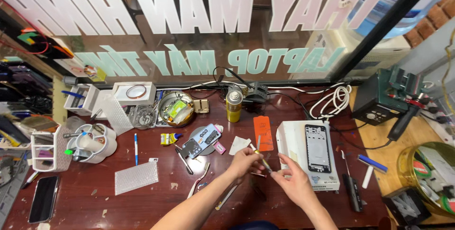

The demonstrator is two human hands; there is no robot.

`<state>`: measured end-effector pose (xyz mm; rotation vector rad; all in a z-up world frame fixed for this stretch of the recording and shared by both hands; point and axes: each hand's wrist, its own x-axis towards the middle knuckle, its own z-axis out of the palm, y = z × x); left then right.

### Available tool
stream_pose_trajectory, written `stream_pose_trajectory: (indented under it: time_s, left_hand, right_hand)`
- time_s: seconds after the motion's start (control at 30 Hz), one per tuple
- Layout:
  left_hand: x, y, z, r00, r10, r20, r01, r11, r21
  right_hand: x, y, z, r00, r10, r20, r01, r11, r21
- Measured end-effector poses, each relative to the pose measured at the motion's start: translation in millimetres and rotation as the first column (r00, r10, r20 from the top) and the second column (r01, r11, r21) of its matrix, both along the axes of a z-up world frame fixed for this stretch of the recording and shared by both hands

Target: The person cleans the internal frame of a disassembled smartphone using a cotton swab and a small brush. They then apply adhesive to the edges of a new battery and install it into the phone's chassis, pressing it into place.

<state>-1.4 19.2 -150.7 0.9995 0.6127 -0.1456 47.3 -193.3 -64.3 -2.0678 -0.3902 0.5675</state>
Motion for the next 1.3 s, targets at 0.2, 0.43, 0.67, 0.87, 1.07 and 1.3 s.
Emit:
stream_pose_trajectory:
  time_s: [0.2, 0.43, 0.67, 0.87, 1.07, 1.3]
  left_hand:
    - [19.3, -61.9, 64.7, 0.98, -0.035, 0.196, 0.056, 0.993, -0.106]
    - [43.4, -111.4, 74.1, 0.961, -0.042, 0.272, 0.062, 0.996, -0.067]
    - [75.3, -162.1, 74.8, 0.957, -0.089, 0.277, 0.041, 0.984, 0.174]
    - [84.9, -188.9, 91.4, 0.964, 0.01, 0.266, -0.049, 0.989, 0.142]
    - [90.0, -193.8, 88.1, 0.981, 0.047, 0.19, -0.085, 0.977, 0.196]
    - [103.9, -166.6, 96.0, 0.988, 0.004, 0.154, -0.025, 0.991, 0.131]
  right_hand:
    - [24.9, -23.4, 5.4, 0.974, -0.179, -0.138, 0.201, 0.964, 0.175]
    - [82.3, -91.4, 15.5, 0.945, -0.104, -0.31, 0.19, 0.947, 0.261]
    - [136.2, -146.2, 16.2, 0.957, -0.013, -0.289, 0.1, 0.952, 0.291]
    - [152.5, -159.5, 15.6, 0.772, 0.117, -0.625, 0.364, 0.725, 0.585]
    - [154.0, -146.8, 19.6, 0.834, 0.159, -0.528, 0.206, 0.799, 0.566]
    - [169.7, -127.2, 29.6, 0.871, 0.061, -0.487, 0.21, 0.851, 0.482]
